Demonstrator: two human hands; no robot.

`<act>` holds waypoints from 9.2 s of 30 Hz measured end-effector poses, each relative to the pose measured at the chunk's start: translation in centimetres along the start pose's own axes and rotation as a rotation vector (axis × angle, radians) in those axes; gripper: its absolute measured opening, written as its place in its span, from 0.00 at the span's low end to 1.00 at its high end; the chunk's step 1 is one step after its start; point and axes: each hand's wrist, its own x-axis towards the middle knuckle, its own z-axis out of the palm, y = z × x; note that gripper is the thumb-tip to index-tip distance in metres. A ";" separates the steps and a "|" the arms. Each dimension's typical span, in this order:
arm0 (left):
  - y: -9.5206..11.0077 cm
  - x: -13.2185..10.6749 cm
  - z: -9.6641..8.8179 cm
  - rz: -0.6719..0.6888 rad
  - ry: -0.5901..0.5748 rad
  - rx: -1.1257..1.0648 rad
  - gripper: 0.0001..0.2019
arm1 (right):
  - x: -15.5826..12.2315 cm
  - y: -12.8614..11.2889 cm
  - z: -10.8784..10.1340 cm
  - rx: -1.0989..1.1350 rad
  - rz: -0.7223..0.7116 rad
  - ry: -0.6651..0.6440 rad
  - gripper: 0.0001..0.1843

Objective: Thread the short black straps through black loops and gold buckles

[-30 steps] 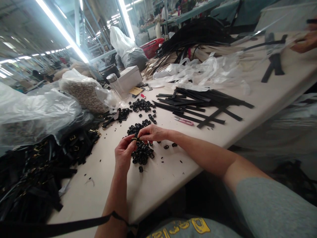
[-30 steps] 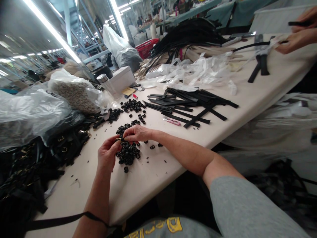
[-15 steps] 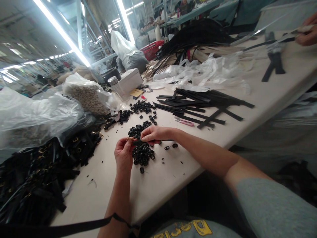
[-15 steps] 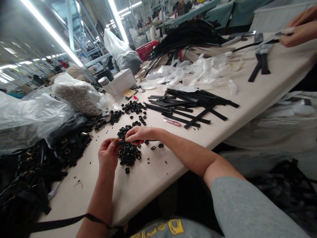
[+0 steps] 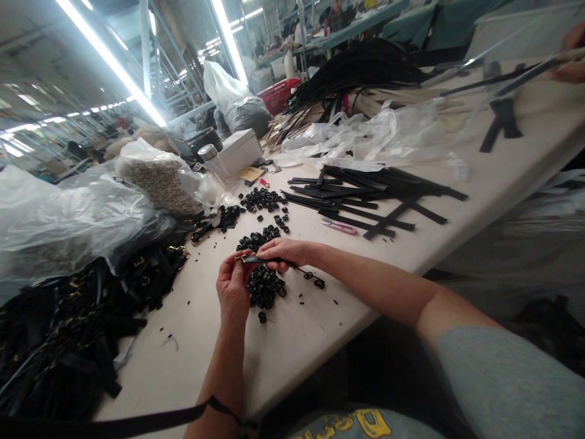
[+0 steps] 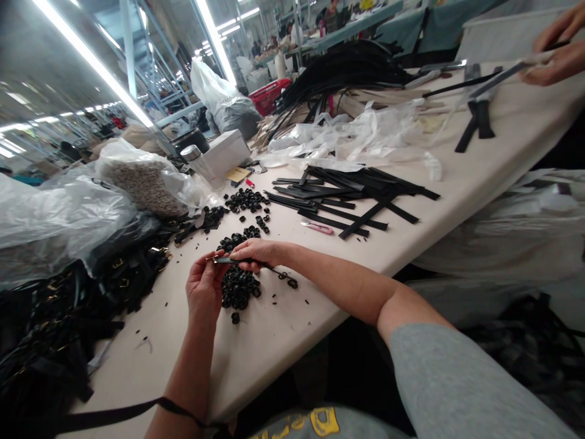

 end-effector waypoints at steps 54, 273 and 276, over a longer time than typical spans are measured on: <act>0.7 0.2 -0.2 -0.453 -0.069 -0.255 0.17 | -1.4 -1.1 0.3 -0.709 -0.201 -0.037 0.08; -1.2 1.1 0.4 -0.106 0.045 0.235 0.15 | 1.3 1.5 -0.4 -0.468 -0.379 0.343 0.10; -1.2 1.5 0.2 -0.177 0.148 0.048 0.17 | 1.3 1.2 -0.3 -0.437 -0.356 0.363 0.07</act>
